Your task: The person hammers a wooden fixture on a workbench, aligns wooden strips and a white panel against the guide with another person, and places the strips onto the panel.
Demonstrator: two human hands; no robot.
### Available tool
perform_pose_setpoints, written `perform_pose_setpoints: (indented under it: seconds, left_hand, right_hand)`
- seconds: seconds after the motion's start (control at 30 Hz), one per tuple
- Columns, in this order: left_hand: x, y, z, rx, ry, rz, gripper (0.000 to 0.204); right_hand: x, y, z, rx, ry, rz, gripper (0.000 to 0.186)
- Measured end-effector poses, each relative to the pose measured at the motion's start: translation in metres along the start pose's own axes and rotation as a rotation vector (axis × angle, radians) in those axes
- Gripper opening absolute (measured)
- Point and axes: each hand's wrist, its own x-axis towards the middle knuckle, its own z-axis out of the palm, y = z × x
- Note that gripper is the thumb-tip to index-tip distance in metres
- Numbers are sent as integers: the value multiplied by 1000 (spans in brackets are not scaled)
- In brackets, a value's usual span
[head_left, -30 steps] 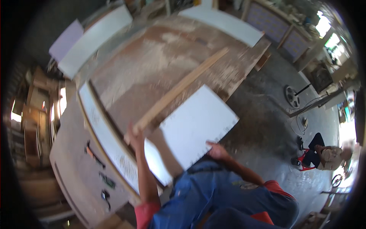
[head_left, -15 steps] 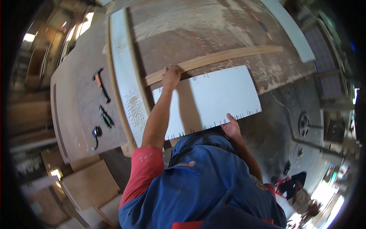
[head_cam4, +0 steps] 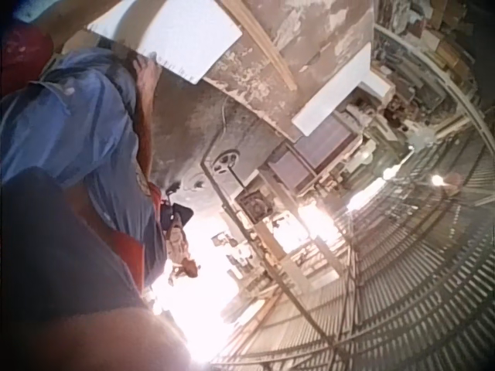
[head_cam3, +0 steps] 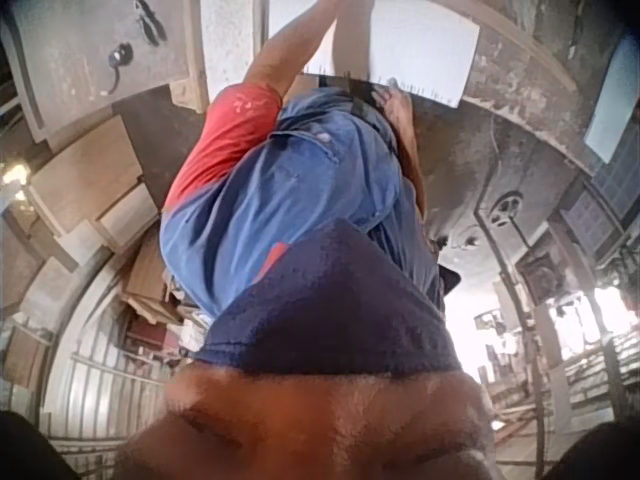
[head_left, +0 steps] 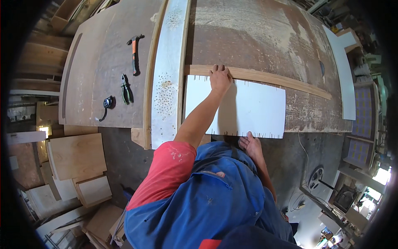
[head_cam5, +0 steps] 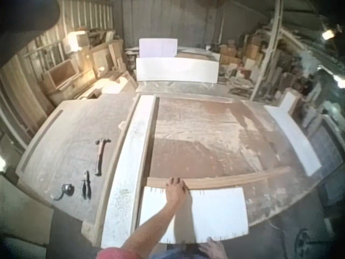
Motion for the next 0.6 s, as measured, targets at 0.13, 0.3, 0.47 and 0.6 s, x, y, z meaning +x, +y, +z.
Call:
perform_pose_setpoints:
  seconds: [0.13,0.3,0.47,0.6]
  left_hand:
    - [5,0,-3,14,46,11,21]
    - [7,0,-4,8,106,10,19]
    - [2,-2,-2,-23,147,27,20]
    - [-1,-3,0,-36,252,71,21]
  right_hand:
    - [8,-13,6,-182,61,47,44]
    - [8,-23,7,-255,29,101,42]
    - [12,-26,6,-332,33,146,43]
    - [12,-39,10,-377,20,184,46]
